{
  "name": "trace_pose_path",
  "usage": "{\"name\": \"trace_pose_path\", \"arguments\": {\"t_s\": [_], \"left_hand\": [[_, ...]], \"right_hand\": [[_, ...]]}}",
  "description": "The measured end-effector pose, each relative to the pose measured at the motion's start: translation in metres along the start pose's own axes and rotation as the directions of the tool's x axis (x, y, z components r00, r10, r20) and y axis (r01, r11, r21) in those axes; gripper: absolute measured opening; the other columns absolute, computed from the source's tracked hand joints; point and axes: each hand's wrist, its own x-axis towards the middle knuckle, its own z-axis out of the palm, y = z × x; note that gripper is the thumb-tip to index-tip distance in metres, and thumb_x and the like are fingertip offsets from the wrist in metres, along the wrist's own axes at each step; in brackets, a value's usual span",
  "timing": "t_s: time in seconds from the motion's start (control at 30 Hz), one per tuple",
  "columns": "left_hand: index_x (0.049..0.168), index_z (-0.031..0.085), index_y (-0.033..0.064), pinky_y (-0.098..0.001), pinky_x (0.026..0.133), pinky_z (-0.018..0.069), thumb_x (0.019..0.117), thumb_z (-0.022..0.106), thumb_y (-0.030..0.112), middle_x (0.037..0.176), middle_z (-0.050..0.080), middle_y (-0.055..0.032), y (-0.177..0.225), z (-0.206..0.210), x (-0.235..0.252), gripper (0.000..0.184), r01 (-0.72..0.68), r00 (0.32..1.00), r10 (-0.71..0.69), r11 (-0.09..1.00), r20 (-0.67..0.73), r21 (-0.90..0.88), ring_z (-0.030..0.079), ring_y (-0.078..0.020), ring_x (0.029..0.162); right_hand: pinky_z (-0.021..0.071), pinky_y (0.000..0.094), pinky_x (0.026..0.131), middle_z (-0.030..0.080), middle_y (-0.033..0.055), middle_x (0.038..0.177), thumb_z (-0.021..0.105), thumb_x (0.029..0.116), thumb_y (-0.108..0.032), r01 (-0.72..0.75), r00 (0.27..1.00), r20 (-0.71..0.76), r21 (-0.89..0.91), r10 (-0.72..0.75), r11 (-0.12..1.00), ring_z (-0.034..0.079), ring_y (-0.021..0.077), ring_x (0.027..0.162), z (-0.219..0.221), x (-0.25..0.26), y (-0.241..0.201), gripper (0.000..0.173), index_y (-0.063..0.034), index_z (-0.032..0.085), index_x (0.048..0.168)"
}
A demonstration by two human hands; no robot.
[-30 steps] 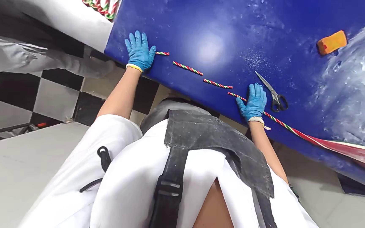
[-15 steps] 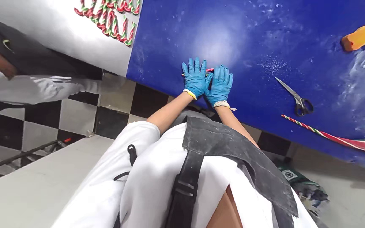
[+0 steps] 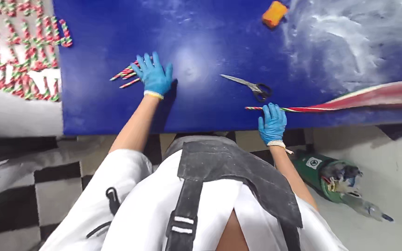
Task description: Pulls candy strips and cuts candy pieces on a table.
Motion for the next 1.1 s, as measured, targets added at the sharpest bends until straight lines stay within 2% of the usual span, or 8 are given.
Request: {"name": "trace_pose_path", "arguments": {"t_s": [0.1,0.2,0.37,0.47,0.57,0.77,0.9,1.1], "left_hand": [[0.161,0.033,0.0129,-0.0748,0.121,0.0054,0.0988,0.035,0.071,0.167,0.025,-0.0262,0.105,0.062,-0.082,0.085,-0.369,0.925,0.369,0.929,0.087,-0.020,0.015,-0.0481,0.156],[0.161,0.034,0.0170,-0.0734,0.122,0.0087,0.1004,0.036,0.070,0.167,0.029,-0.0200,0.216,0.099,-0.149,0.080,-0.696,0.691,0.709,0.706,0.142,-0.131,0.019,-0.0425,0.157],[0.160,0.036,0.0137,-0.0604,0.125,0.0228,0.1059,0.044,0.049,0.164,0.037,-0.0189,0.401,0.146,-0.182,0.065,-0.865,0.363,0.920,0.392,0.147,-0.313,0.032,-0.0382,0.153],[0.163,0.027,0.0166,-0.0603,0.125,0.0208,0.1051,0.041,0.052,0.165,0.033,-0.0181,0.490,0.164,-0.185,0.069,-0.804,0.422,0.868,0.491,0.261,-0.334,0.030,-0.0376,0.154],[0.160,0.034,0.0134,-0.0582,0.111,0.0414,0.1033,0.051,0.043,0.150,0.052,-0.0192,0.548,0.176,-0.180,0.066,-0.783,0.502,0.837,0.547,0.217,-0.297,0.049,-0.0401,0.137],[0.143,0.052,0.0011,-0.0585,0.087,0.0571,0.1005,0.054,0.007,0.124,0.066,-0.0247,0.585,0.147,-0.166,0.043,-0.732,0.455,0.765,0.613,0.456,-0.298,0.066,-0.0441,0.113],[0.126,0.064,0.0084,-0.0657,0.088,0.0554,0.1026,0.054,0.025,0.117,0.072,-0.0195,0.571,0.121,-0.163,0.030,-0.504,0.468,0.619,0.773,0.630,-0.385,0.069,-0.0416,0.110],[0.120,0.067,0.0053,-0.0664,0.090,0.0534,0.1025,0.053,0.042,0.119,0.070,-0.0199,0.533,0.112,-0.151,0.043,-0.435,0.278,0.644,0.746,0.712,-0.504,0.068,-0.0381,0.114]], "right_hand": [[0.0251,0.0621,0.123,0.037,0.0136,0.165,0.042,0.1023,-0.021,-0.297,0.954,0.001,-0.155,0.301,0.942,0.030,0.0374,0.155,-0.013,0.006,0.109,0.055,-0.0189,0.043,0.157],[0.0247,0.0650,0.121,0.029,0.0158,0.168,0.054,0.0939,-0.009,-0.496,0.862,-0.003,-0.201,0.506,0.845,0.023,0.0385,0.157,-0.019,0.018,0.188,0.068,-0.0199,0.037,0.159],[0.0252,0.0649,0.121,0.029,0.0158,0.168,0.073,0.0803,-0.008,-0.546,0.823,0.039,-0.220,0.567,0.808,0.024,0.0373,0.156,-0.015,0.044,0.236,0.088,-0.0168,0.037,0.159],[0.0294,0.0617,0.120,0.027,0.0132,0.169,0.077,0.0765,-0.010,-0.539,0.827,0.059,-0.198,0.559,0.819,0.025,0.0348,0.156,-0.014,0.046,0.238,0.091,-0.0182,0.038,0.159],[0.0313,0.0626,0.119,0.031,0.0136,0.168,0.080,0.0758,-0.011,-0.470,0.854,0.135,-0.218,0.503,0.856,0.027,0.0362,0.155,-0.024,0.048,0.248,0.087,-0.0197,0.045,0.155],[0.0382,0.0635,0.113,0.053,0.0133,0.151,0.076,0.0790,-0.009,-0.335,0.868,0.271,-0.301,0.417,0.893,0.035,0.0390,0.150,-0.041,0.071,0.260,0.049,-0.0172,0.070,0.127],[0.0411,0.0642,0.108,0.068,0.0159,0.126,0.082,0.0695,-0.011,-0.207,0.869,0.377,-0.313,0.321,0.927,0.055,0.0406,0.130,-0.049,0.084,0.256,0.047,-0.0128,0.073,0.116],[0.0468,0.0634,0.099,0.074,0.0100,0.109,0.081,0.0749,-0.034,0.025,0.766,0.619,-0.295,0.171,0.955,0.067,0.0355,0.109,-0.064,0.092,0.226,0.034,-0.0201,0.077,0.105]]}}
